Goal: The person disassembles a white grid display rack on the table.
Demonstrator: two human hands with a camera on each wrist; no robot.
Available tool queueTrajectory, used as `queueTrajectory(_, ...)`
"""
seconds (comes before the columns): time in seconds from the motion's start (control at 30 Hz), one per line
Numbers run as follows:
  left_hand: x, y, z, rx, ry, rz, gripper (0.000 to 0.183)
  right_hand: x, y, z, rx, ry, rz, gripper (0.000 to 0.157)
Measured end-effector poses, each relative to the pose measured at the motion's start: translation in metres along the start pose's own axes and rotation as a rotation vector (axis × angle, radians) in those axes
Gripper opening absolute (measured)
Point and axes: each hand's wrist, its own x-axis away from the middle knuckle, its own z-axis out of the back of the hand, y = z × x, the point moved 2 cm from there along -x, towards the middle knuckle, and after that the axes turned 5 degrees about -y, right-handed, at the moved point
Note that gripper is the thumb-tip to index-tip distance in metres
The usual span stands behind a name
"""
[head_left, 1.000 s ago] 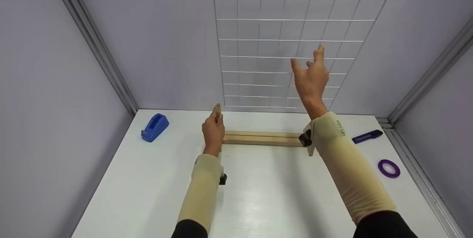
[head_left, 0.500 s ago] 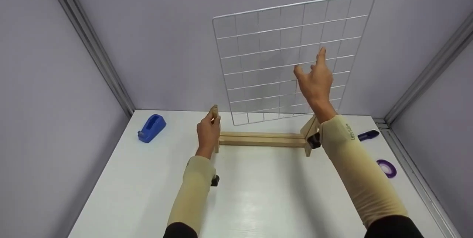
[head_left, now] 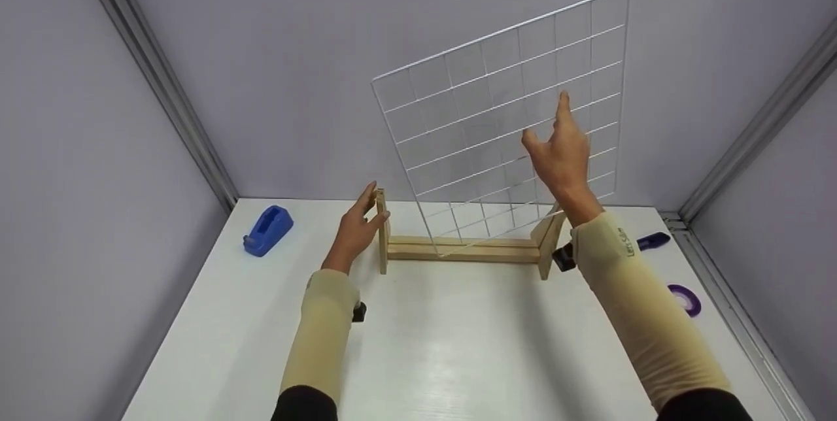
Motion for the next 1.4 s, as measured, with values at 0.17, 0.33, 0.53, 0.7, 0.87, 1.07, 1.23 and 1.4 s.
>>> queueTrajectory(0.17, -0.002, 0.001, 0.002, 0.034, -0.019, 0.007, 0.061, 0.002, 0.004, -0.001, -0.008, -0.016, 0.022, 0.082)
queueTrajectory(0.33, -0.001, 0.002, 0.005, 0.067, -0.006, -0.003, 0.057, 0.002, 0.007, 0.0, -0.008, -0.02, 0.051, 0.079)
queueTrajectory(0.53, 0.001, 0.004, 0.009, 0.073, 0.004, -0.013, 0.056, 0.002, 0.012, 0.001, 0.011, -0.027, 0.058, 0.079)
queueTrajectory(0.7, 0.003, 0.003, 0.011, 0.068, 0.025, -0.022, 0.055, 0.004, 0.017, -0.001, 0.018, -0.046, 0.06, 0.08)
queueTrajectory(0.87, 0.008, 0.001, 0.012, 0.08, 0.048, -0.038, 0.056, 0.005, 0.021, -0.002, 0.034, -0.062, 0.083, 0.08)
queueTrajectory(1.07, 0.016, -0.001, 0.011, 0.115, 0.073, -0.028, 0.056, 0.01, 0.03, -0.002, 0.023, -0.096, 0.09, 0.082)
queueTrajectory(1.23, 0.022, -0.004, 0.01, 0.124, 0.093, -0.011, 0.057, 0.014, 0.039, -0.001, 0.024, -0.119, 0.077, 0.083)
queueTrajectory(1.4, 0.028, -0.008, 0.009, 0.127, 0.129, -0.016, 0.055, 0.017, 0.046, -0.003, 0.042, -0.138, 0.073, 0.081)
